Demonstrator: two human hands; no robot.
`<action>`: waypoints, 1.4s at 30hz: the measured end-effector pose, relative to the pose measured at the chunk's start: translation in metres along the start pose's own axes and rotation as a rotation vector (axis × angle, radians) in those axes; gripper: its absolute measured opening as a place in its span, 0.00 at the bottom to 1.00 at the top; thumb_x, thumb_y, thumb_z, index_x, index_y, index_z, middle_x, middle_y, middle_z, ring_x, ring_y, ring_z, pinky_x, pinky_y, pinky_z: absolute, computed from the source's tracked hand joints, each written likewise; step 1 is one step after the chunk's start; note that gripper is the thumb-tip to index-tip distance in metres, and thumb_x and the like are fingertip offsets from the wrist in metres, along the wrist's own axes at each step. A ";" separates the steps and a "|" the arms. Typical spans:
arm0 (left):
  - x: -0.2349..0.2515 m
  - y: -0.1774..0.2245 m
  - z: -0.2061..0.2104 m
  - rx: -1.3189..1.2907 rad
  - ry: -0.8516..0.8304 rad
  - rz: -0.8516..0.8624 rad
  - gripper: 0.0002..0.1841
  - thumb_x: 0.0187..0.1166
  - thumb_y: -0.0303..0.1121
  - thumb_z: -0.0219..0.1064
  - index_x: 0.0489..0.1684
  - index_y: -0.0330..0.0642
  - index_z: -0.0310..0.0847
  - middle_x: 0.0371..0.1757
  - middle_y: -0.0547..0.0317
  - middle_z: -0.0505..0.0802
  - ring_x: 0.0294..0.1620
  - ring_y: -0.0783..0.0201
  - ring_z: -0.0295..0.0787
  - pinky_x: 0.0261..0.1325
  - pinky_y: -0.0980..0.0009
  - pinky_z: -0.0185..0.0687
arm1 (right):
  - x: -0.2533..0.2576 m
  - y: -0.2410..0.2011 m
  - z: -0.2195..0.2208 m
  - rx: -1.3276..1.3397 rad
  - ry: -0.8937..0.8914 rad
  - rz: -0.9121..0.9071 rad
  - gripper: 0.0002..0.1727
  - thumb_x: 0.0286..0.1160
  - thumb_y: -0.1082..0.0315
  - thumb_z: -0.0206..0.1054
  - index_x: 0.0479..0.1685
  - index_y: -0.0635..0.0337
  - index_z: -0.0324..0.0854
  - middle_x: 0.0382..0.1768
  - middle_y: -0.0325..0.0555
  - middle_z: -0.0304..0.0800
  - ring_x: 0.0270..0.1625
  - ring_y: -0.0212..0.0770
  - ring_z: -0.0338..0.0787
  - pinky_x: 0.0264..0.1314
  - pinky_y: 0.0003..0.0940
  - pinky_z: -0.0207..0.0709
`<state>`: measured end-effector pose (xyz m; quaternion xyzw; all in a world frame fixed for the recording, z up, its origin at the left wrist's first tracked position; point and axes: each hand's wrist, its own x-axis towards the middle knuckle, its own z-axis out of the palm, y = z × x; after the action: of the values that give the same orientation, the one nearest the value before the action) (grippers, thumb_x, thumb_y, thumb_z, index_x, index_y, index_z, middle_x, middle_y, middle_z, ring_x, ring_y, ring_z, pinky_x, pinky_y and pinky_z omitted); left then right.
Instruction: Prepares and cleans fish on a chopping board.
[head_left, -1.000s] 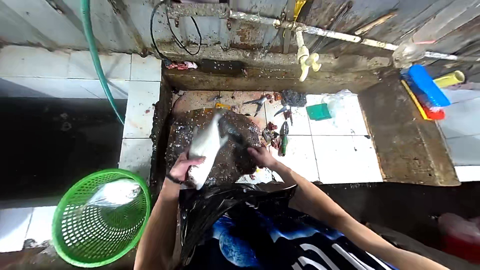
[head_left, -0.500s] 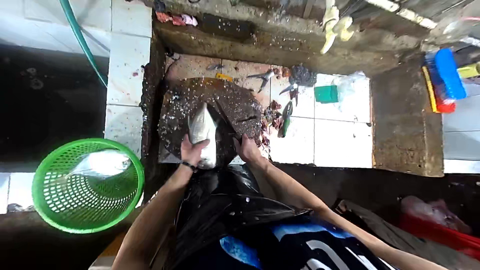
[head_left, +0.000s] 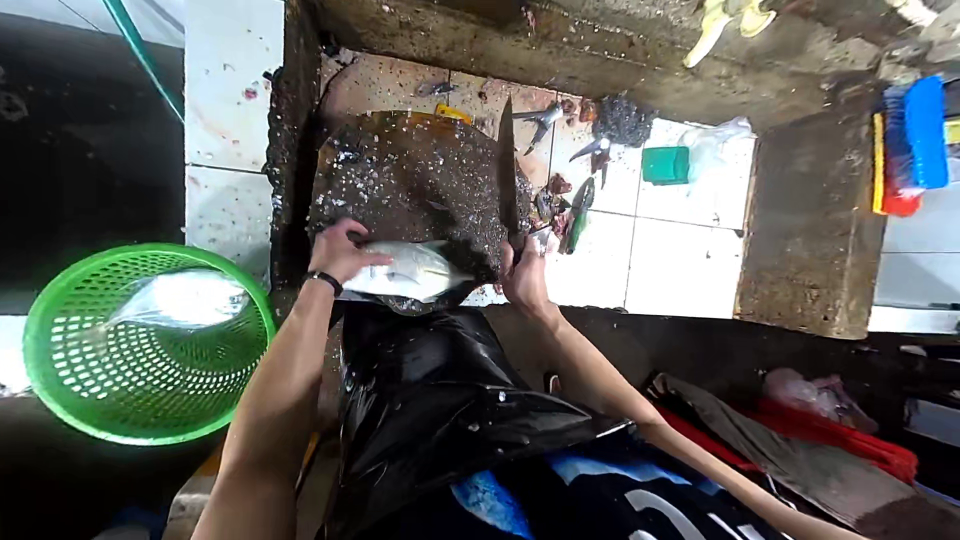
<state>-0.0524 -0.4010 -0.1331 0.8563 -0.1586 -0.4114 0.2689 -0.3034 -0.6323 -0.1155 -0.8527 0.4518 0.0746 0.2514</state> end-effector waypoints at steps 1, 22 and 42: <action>0.000 0.004 -0.004 0.053 0.053 -0.039 0.45 0.41 0.50 0.95 0.67 0.49 0.83 0.56 0.35 0.92 0.60 0.32 0.88 0.63 0.27 0.78 | 0.002 0.007 0.006 -0.042 -0.076 0.067 0.33 0.88 0.39 0.50 0.65 0.61 0.78 0.40 0.61 0.91 0.43 0.61 0.94 0.44 0.64 0.86; 0.008 0.113 0.057 0.169 0.130 -0.011 0.44 0.54 0.51 0.86 0.73 0.35 0.77 0.67 0.34 0.88 0.64 0.33 0.87 0.64 0.32 0.82 | 0.030 -0.044 -0.092 0.667 0.071 -0.236 0.16 0.83 0.61 0.61 0.58 0.63 0.79 0.29 0.45 0.90 0.24 0.43 0.91 0.30 0.46 0.91; -0.002 0.205 0.116 0.920 -0.090 0.262 0.10 0.72 0.30 0.71 0.45 0.35 0.87 0.49 0.35 0.92 0.53 0.35 0.91 0.48 0.37 0.85 | 0.026 -0.014 -0.035 0.356 0.481 -0.103 0.19 0.91 0.56 0.50 0.45 0.59 0.83 0.23 0.41 0.85 0.25 0.39 0.88 0.30 0.43 0.83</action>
<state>-0.1552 -0.6036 -0.0705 0.8406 -0.4421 -0.2979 -0.0957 -0.2806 -0.6627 -0.0892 -0.8100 0.4607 -0.2230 0.2862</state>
